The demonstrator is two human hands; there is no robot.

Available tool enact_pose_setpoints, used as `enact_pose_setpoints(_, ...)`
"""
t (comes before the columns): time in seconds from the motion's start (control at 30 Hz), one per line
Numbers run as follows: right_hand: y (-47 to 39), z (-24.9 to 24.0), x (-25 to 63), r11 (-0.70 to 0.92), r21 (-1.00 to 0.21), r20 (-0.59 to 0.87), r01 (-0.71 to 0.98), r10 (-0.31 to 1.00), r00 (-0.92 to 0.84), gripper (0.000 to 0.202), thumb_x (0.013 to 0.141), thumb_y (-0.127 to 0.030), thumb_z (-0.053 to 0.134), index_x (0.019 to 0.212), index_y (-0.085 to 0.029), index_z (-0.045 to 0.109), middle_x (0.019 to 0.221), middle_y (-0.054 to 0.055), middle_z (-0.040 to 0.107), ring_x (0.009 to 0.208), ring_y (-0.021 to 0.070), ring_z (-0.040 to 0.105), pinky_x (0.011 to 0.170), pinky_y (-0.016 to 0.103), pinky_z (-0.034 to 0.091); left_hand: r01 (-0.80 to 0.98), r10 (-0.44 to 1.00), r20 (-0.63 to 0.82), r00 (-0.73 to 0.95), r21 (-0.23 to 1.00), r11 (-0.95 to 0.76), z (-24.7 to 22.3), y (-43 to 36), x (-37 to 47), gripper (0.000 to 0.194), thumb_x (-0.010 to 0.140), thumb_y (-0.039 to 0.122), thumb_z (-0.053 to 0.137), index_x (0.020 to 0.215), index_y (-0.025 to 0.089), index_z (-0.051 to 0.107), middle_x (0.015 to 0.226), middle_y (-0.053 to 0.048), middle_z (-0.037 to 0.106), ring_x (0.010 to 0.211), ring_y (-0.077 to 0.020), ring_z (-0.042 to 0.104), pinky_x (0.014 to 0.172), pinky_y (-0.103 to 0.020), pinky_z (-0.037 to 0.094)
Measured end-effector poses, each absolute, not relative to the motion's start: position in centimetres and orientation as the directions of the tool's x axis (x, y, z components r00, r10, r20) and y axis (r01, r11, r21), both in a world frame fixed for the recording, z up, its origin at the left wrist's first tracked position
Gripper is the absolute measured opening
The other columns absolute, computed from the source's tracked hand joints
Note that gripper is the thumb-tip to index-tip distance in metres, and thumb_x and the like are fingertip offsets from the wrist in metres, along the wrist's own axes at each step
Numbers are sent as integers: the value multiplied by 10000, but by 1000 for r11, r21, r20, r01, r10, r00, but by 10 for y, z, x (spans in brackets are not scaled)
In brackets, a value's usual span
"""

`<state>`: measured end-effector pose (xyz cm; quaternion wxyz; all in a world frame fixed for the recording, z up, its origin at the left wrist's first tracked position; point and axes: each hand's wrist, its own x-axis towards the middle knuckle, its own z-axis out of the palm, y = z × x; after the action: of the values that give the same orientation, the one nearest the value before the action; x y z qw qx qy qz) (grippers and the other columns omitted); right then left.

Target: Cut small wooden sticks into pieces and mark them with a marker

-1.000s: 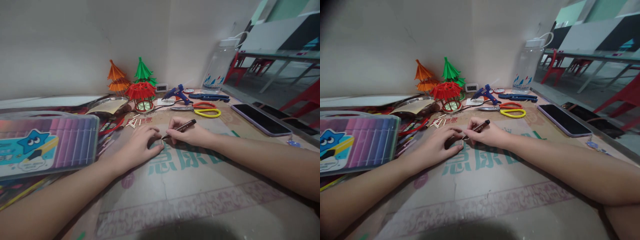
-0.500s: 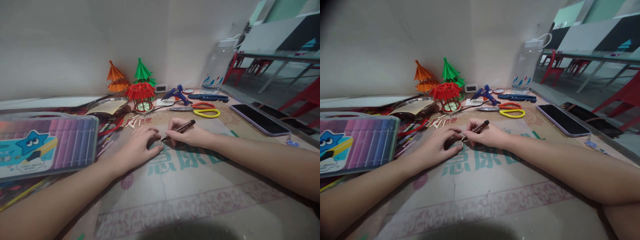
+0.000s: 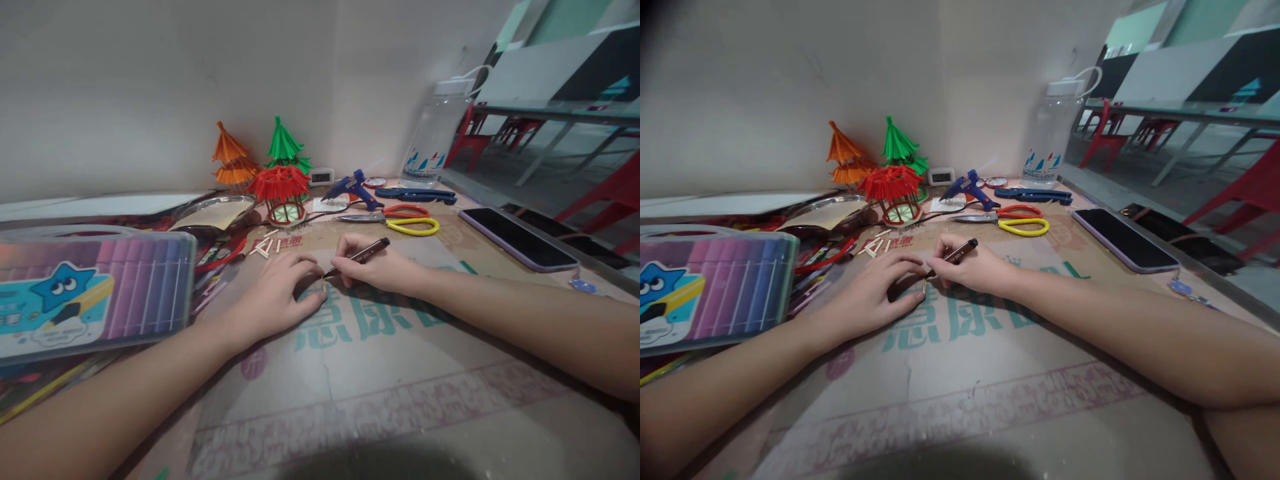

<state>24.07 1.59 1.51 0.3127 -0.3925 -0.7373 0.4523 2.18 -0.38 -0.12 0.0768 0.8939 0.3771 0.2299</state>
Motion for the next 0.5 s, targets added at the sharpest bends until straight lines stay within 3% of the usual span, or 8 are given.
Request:
enact_pose_setpoints(0.33,15,15,244,281,-921,69,270,800,-595,259,885,-405,628,785,-211,489,565,-45,618,530,108,582,503,225,419,644,709,358,608,300,-704,0,-5,22,256,893,397,623,1060,207,659,1212,-86,659,1140,-277,580,993,-462,453)
enact_pose_setpoints(0.5,16,16,243,273,-929,83,250,812,-577,247,875,-377,642,781,-210,486,553,-50,605,514,104,571,497,223,417,611,689,380,618,320,-724,0,-5,21,250,892,266,568,1124,217,646,1187,-65,669,1118,-253,596,981,-431,463)
